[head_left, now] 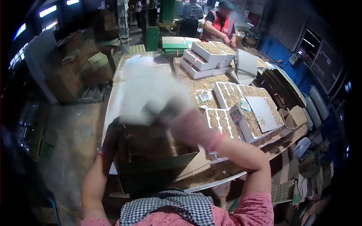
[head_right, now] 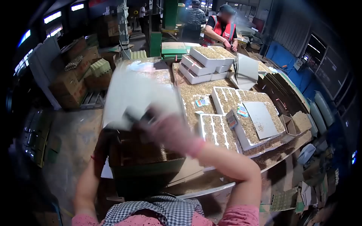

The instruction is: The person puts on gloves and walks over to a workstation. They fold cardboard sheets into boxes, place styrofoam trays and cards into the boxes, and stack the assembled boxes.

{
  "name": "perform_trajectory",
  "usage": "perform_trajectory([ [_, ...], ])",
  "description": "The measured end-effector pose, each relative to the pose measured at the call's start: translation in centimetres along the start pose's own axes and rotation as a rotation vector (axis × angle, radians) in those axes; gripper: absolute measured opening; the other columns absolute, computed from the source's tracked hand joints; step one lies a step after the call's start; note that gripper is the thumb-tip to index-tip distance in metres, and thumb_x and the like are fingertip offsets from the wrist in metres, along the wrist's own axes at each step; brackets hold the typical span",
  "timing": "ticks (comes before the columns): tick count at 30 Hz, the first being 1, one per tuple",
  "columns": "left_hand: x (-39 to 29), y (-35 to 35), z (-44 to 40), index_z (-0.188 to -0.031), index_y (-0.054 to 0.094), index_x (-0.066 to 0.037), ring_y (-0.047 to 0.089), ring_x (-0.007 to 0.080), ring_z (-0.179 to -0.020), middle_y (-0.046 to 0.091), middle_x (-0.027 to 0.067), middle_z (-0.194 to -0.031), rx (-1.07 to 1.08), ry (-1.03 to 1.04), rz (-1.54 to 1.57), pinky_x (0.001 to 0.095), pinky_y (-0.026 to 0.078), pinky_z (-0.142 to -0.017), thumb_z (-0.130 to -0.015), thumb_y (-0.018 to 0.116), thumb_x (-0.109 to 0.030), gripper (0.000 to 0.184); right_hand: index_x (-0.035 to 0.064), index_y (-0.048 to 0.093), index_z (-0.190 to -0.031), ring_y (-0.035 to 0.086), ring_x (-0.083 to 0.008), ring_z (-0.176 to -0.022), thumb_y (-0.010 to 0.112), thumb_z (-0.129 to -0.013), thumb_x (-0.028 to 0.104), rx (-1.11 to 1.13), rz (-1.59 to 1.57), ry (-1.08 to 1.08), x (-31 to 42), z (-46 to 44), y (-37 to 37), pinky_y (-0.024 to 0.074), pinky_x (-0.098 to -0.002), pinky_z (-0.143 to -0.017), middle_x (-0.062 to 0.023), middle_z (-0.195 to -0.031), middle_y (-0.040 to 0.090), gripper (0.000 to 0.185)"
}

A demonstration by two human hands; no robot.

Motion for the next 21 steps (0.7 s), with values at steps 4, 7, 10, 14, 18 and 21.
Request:
perform_trajectory([
  [4, 0.7, 0.3, 0.9, -0.123, 0.057, -0.002, 0.062, 0.0157, -0.095, 0.062, 0.0051, -0.11, -0.243, 0.076, -0.107, 0.0259, 0.05, -0.083, -0.076, 0.057, -0.001, 0.047, 0.0298, 0.04, -0.14, 0.062, -0.0332, -0.088, 0.043, -0.094, 0.025, 0.2, -0.486, -0.562, 4.5, -0.8, 15.0, 0.0509, -0.0403, -0.077, -0.0248, -0.117, 0.051, 0.046],
  [7, 0.6, -1.2, 1.3, -0.127, 0.054, -0.003, 0.057, 0.0156, -0.107, 0.058, 0.0069, -0.12, -0.267, 0.034, -0.323, 0.0248, 0.047, -0.087, -0.079, 0.06, -0.006, 0.049, 0.0253, 0.044, -0.138, 0.051, -0.04, -0.113, 0.043, -0.097, 0.037, 0.527, -0.714, -0.485, 3.1, -0.7, 14.4, 0.0379, -0.0434, -0.101, -0.0251, -0.129, 0.047, 0.043],
  [10, -2.0, 1.6, 4.0, -0.133, 0.047, -0.008, 0.054, 0.0115, -0.104, 0.054, 0.0017, -0.119, -0.296, 0.074, -0.075, 0.0264, 0.045, -0.089, -0.088, 0.058, -0.012, 0.047, 0.0131, 0.049, -0.133, 0.055, -0.037, -0.11, 0.049, -0.093, 0.027, 0.393, -0.636, -0.517, -0.6, -0.3, 9.5, 0.045, -0.042, -0.094, -0.0212, -0.13, 0.046, 0.042],
  [14, 1.5, -4.7, 8.4, -0.146, 0.027, -0.01, 0.035, 0.0204, -0.133, 0.034, 0.0097, -0.145, -0.178, -0.219, -0.022, 0.0333, 0.035, -0.106, -0.092, 0.058, -0.021, 0.063, 0.0064, 0.047, -0.132, 0.044, -0.0378, -0.123, 0.06, -0.084, 0.022, -0.359, -0.511, -0.169, -8.5, 5.1, 9.0, 0.0401, -0.0466, -0.099, -0.0192, -0.133, 0.045, 0.052],
  [18, 8.9, -4.3, 6.6, -0.148, 0.011, -0.001, 0.034, 0.0271, -0.135, 0.032, 0.0181, -0.147, -0.1, -0.211, -0.864, 0.0345, 0.028, -0.111, -0.079, 0.072, -0.033, 0.097, 0.0053, 0.039, -0.138, 0.026, -0.0381, -0.137, 0.064, -0.082, 0.027, -0.151, -0.559, -0.243, -0.1, 2.2, 17.8, 0.0207, -0.0508, -0.113, -0.0221, -0.144, 0.03, 0.065],
  [21, 7.7, 0.1, 6.0, -0.147, 0.011, -0.001, 0.034, 0.0282, -0.134, 0.033, 0.0182, -0.146, -0.101, -0.14, -1.03, 0.0352, 0.027, -0.111, -0.075, 0.076, -0.028, 0.101, 0.0008, 0.033, -0.14, 0.022, -0.0419, -0.138, 0.062, -0.083, 0.04, -0.196, -0.393, 0.05, 0.5, 2.9, 18.3, 0.0192, -0.0512, -0.113, -0.0259, -0.145, 0.027, 0.076],
])
Point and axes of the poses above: each hand's wrist, its own z-axis away from the middle knuckle, its own y-axis out of the palm, x = y × z, the point moved 1 cm from there along -z, towards the middle knuckle
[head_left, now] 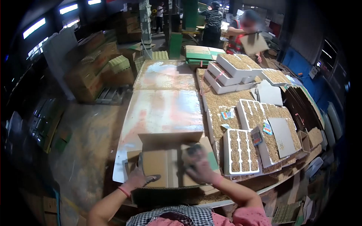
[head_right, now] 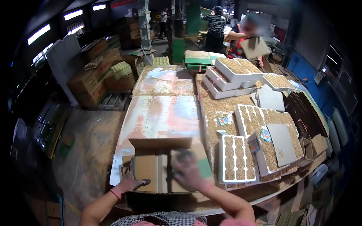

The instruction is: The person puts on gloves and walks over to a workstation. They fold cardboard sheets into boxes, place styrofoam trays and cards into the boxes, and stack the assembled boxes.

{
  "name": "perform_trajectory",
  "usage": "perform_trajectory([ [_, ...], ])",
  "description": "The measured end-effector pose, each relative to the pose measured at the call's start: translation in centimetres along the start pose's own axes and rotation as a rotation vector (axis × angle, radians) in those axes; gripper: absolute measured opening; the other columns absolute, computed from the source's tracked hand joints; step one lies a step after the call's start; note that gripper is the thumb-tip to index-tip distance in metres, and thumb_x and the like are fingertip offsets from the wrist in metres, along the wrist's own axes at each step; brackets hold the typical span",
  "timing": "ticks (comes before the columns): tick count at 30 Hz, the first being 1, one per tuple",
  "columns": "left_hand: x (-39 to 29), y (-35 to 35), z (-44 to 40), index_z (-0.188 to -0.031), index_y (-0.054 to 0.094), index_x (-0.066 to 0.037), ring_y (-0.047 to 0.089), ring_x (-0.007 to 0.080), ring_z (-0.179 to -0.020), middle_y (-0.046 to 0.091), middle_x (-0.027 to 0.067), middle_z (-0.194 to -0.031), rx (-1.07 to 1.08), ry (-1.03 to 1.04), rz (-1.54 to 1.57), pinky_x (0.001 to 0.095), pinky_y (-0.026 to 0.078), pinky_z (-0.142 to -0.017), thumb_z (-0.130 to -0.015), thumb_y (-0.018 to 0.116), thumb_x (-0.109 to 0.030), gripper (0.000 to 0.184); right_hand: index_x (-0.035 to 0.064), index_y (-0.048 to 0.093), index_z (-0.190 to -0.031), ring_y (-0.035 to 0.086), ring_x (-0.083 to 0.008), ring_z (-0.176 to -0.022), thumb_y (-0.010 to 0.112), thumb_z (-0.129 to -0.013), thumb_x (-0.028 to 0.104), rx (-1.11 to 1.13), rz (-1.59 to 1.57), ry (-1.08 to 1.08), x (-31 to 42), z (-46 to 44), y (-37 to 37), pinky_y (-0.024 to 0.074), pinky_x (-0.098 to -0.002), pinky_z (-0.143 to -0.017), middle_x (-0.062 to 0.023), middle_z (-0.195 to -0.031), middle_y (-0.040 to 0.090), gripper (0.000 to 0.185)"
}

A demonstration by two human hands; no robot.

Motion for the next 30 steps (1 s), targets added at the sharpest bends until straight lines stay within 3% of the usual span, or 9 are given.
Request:
perform_trajectory([
  [5, 0.5, -0.6, -0.5, -0.144, 0.025, -0.001, 0.024, 0.0352, -0.138, 0.034, 0.0193, -0.144, 0.005, -0.01, 0.25, 0.0425, 0.013, -0.116, -0.075, 0.076, -0.027, 0.089, -0.0057, 0.018, -0.144, 0.025, -0.0373, -0.137, 0.063, -0.087, 0.043, 0.086, -0.865, 0.636, -2.6, 2.6, 3.7, 0.0212, -0.0396, -0.112, -0.0269, -0.144, 0.027, 0.088],
  [8, 0.5, -4.1, -4.6, -0.143, 0.02, 0.0, 0.027, 0.0347, -0.137, 0.034, 0.0222, -0.143, -0.185, 0.464, -0.54, 0.0406, 0.018, -0.115, -0.077, 0.074, -0.033, 0.092, -0.0015, 0.027, -0.141, 0.05, -0.018, -0.109, 0.068, -0.086, 0.031, -0.092, -1.28, 0.726, -4.0, -4.6, 2.1, 0.0399, -0.0308, -0.095, -0.0118, -0.123, 0.052, 0.076],
  [12, 2.6, -9.9, -17.0, -0.146, 0.008, 0.003, 0.044, 0.0284, -0.124, 0.043, 0.0219, -0.137, -0.174, 0.151, 0.192, 0.0359, 0.033, -0.106, -0.079, 0.074, -0.032, 0.1, 0.0019, 0.037, -0.134, 0.054, -0.0127, -0.091, 0.066, -0.087, 0.025, -0.149, -1.382, 0.571, -10.1, -17.7, 3.2, 0.0469, -0.027, -0.079, -0.0058, -0.106, 0.057, 0.06],
  [18, 9.2, -8.5, -21.5, -0.121, 0.052, 0.002, 0.059, 0.0257, -0.098, 0.06, 0.0146, -0.114, -0.209, 0.05, -0.09, 0.0343, 0.046, -0.087, -0.084, 0.067, -0.024, 0.048, -0.0003, 0.045, -0.124, 0.054, -0.0135, -0.09, 0.064, -0.088, 0.036, 0.198, -1.055, 0.655, -15.5, -20.9, 16.5, 0.047, -0.0265, -0.076, -0.0081, -0.101, 0.059, 0.055],
  [21, 17.4, -7.6, -21.3, -0.116, 0.058, -0.001, 0.063, 0.0214, -0.09, 0.066, 0.0122, -0.102, -0.286, 0.097, -0.378, 0.0336, 0.049, -0.082, -0.09, 0.058, -0.024, 0.035, -0.0048, 0.047, -0.126, 0.048, -0.034, -0.118, 0.049, -0.092, 0.051, 0.101, -0.497, 0.315, -18.8, -18.6, 19.0, 0.0354, -0.0385, -0.102, -0.0247, -0.124, 0.052, 0.065],
  [22, 22.6, -7.5, -21.5, -0.117, 0.058, -0.002, 0.063, 0.02, -0.091, 0.066, 0.0108, -0.102, -0.228, 0.13, -0.807, 0.0327, 0.05, -0.082, -0.093, 0.055, -0.024, 0.033, -0.0056, 0.044, -0.13, 0.036, -0.0399, -0.129, 0.042, -0.093, 0.055, -0.039, -0.665, 0.578, -17.2, -17.5, 15.3, 0.0264, -0.0406, -0.109, -0.029, -0.133, 0.044, 0.071],
  [24, 18.9, -7.8, -15.7, -0.12, 0.058, -0.002, 0.06, 0.0171, -0.098, 0.064, 0.0087, -0.107, -0.423, -0.181, 1.122, 0.0314, 0.048, -0.088, -0.097, 0.049, -0.024, 0.033, -0.0086, 0.034, -0.137, 0.036, -0.0419, -0.129, 0.046, -0.094, 0.047, -0.066, -0.201, 0.663, -14.7, -13.4, 6.5, 0.0302, -0.0426, -0.108, -0.0311, -0.14, 0.035, 0.071],
  [27, 14.4, -3.1, -7.9, -0.132, 0.047, -0.002, 0.057, 0.0219, -0.107, 0.058, 0.0095, -0.121, -0.476, -0.258, 0.658, 0.035, 0.046, -0.092, -0.096, 0.051, -0.027, 0.044, -0.0076, 0.028, -0.139, 0.033, -0.0484, -0.13, 0.055, -0.087, 0.054, 0.238, -0.328, 0.991, -14.7, -4.9, 8.0, 0.0303, -0.0453, -0.108, -0.036, -0.141, 0.028, 0.085],
  [30, 10.5, -2.0, -4.4, -0.138, 0.037, -0.001, 0.05, 0.0234, -0.115, 0.049, 0.0118, -0.132, -0.519, -0.491, 0.241, 0.0345, 0.04, -0.097, -0.093, 0.056, -0.023, 0.054, -0.0067, 0.028, -0.14, 0.038, -0.0404, -0.13, 0.062, -0.085, 0.038, -0.104, -0.563, 0.873, -14.0, -3.4, 6.1, 0.0324, -0.0407, -0.107, -0.0323, -0.138, 0.037, 0.079],
])
Point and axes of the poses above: each hand's wrist, its own z-axis away from the middle knuckle, its own y-axis out of the palm, x = y × z, the point moved 1 cm from there along -z, towards the middle knuckle
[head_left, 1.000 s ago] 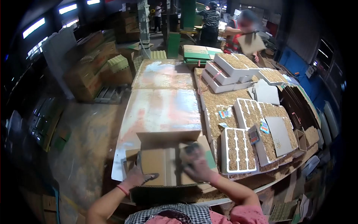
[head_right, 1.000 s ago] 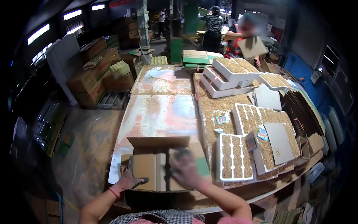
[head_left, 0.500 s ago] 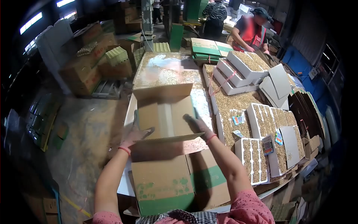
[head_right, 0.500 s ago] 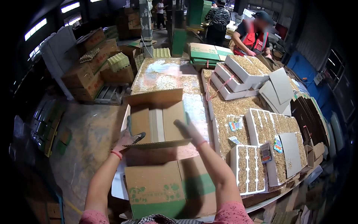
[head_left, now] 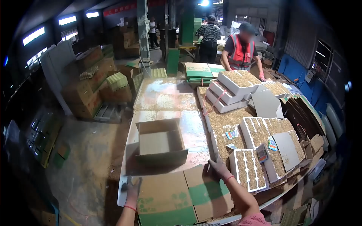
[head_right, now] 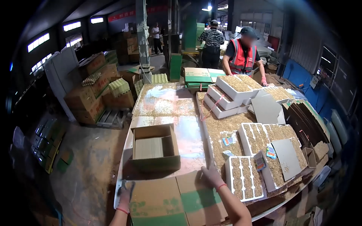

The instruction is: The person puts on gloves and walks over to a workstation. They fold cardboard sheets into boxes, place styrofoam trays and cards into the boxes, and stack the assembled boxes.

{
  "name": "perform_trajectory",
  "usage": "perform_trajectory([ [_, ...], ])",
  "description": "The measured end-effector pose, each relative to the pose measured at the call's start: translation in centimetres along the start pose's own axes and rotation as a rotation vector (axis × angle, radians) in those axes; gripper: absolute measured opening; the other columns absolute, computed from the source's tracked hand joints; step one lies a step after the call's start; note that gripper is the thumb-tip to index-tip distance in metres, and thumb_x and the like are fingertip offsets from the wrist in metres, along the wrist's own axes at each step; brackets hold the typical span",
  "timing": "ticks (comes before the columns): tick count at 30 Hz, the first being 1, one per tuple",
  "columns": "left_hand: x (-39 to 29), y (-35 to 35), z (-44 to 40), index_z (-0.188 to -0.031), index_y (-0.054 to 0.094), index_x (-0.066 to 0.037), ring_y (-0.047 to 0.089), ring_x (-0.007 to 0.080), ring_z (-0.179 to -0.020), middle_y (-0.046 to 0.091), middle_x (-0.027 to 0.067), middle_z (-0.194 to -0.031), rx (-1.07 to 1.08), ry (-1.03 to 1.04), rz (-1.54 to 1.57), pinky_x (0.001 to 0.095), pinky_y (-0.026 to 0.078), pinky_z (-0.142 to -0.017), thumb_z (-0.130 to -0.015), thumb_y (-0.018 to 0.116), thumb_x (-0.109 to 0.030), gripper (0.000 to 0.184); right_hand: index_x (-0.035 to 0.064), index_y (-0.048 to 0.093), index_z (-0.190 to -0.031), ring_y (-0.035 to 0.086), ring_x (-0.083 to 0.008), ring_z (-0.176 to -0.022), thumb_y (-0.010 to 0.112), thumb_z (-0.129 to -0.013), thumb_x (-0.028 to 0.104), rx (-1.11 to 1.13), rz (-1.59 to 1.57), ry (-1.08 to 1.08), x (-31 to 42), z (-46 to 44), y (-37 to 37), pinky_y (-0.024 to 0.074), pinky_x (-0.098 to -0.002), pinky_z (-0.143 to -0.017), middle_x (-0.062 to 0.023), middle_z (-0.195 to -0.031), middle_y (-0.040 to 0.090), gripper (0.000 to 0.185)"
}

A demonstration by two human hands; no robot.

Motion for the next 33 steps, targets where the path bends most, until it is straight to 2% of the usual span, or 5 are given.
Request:
perform_trajectory([
  [6, -8.8, -7.3, 7.0, -0.143, 0.028, 0.0, 0.036, 0.0254, -0.13, 0.036, 0.0156, -0.144, -0.365, 0.487, 0.424, 0.0342, 0.03, -0.107, -0.084, 0.069, -0.021, 0.075, 0.0038, 0.043, -0.135, 0.045, -0.0068, -0.073, 0.039, -0.08, -0.002, -0.303, -0.646, -0.563, 15.4, 5.9, -11.7, 0.0437, -0.0218, -0.067, -0.007, -0.099, 0.053, 0.056],
  [10, -21.5, -9.0, 15.8, -0.142, 0.032, -0.003, 0.037, 0.0323, -0.131, 0.036, 0.0195, -0.143, -0.446, 1.101, -0.673, 0.0387, 0.034, -0.105, -0.08, 0.07, -0.036, 0.079, -0.0008, 0.047, -0.129, 0.05, -0.0134, -0.093, 0.035, -0.076, -0.004, -0.239, -0.597, -0.693, 11.6, 7.5, -9.8, 0.0445, -0.0222, -0.082, -0.0081, -0.103, 0.052, 0.054],
  [16, -22.5, -9.5, 13.0, -0.144, 0.027, -0.007, 0.048, 0.0428, -0.12, 0.041, 0.0254, -0.138, 0.459, 0.887, -0.858, 0.0454, 0.04, -0.1, -0.085, 0.059, -0.048, 0.078, 0.0058, 0.051, -0.121, 0.03, -0.0336, -0.136, 0.066, -0.079, 0.031, -0.194, 0.562, -0.943, 17.3, 15.0, -8.0, 0.0178, -0.0559, -0.113, -0.0154, -0.143, 0.037, 0.052],
  [24, -29.0, -11.3, 11.4, -0.122, 0.053, -0.005, 0.064, 0.0304, -0.089, 0.059, 0.0233, -0.114, 0.482, 0.126, -0.709, 0.0392, 0.05, -0.08, -0.091, 0.052, -0.042, 0.048, 0.009, 0.059, -0.069, 0.058, -0.0238, -0.083, 0.059, -0.075, 0.036, 0.132, -0.024, -1.45, 16.8, 16.2, -12.4, 0.0348, -0.0514, -0.103, -0.0052, -0.075, 0.058, 0.027],
  [33, -20.6, 5.6, 16.0, -0.134, 0.043, -0.01, 0.03, 0.037, -0.135, 0.037, 0.0172, -0.141, 0.602, 1.933, -0.219, 0.0533, 0.022, -0.111, -0.093, 0.046, -0.035, 0.048, 0.0072, 0.058, -0.107, 0.052, -0.0324, -0.106, 0.062, -0.085, 0.025, 0.118, 0.343, -1.326, 18.4, 11.8, -5.5, 0.0394, -0.0429, -0.097, -0.0153, -0.116, 0.052, 0.029],
])
Point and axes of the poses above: each hand's wrist, its own z-axis away from the middle knuckle, its own y-axis out of the palm, x = y × z, the point moved 1 cm from there along -z, towards the middle knuckle
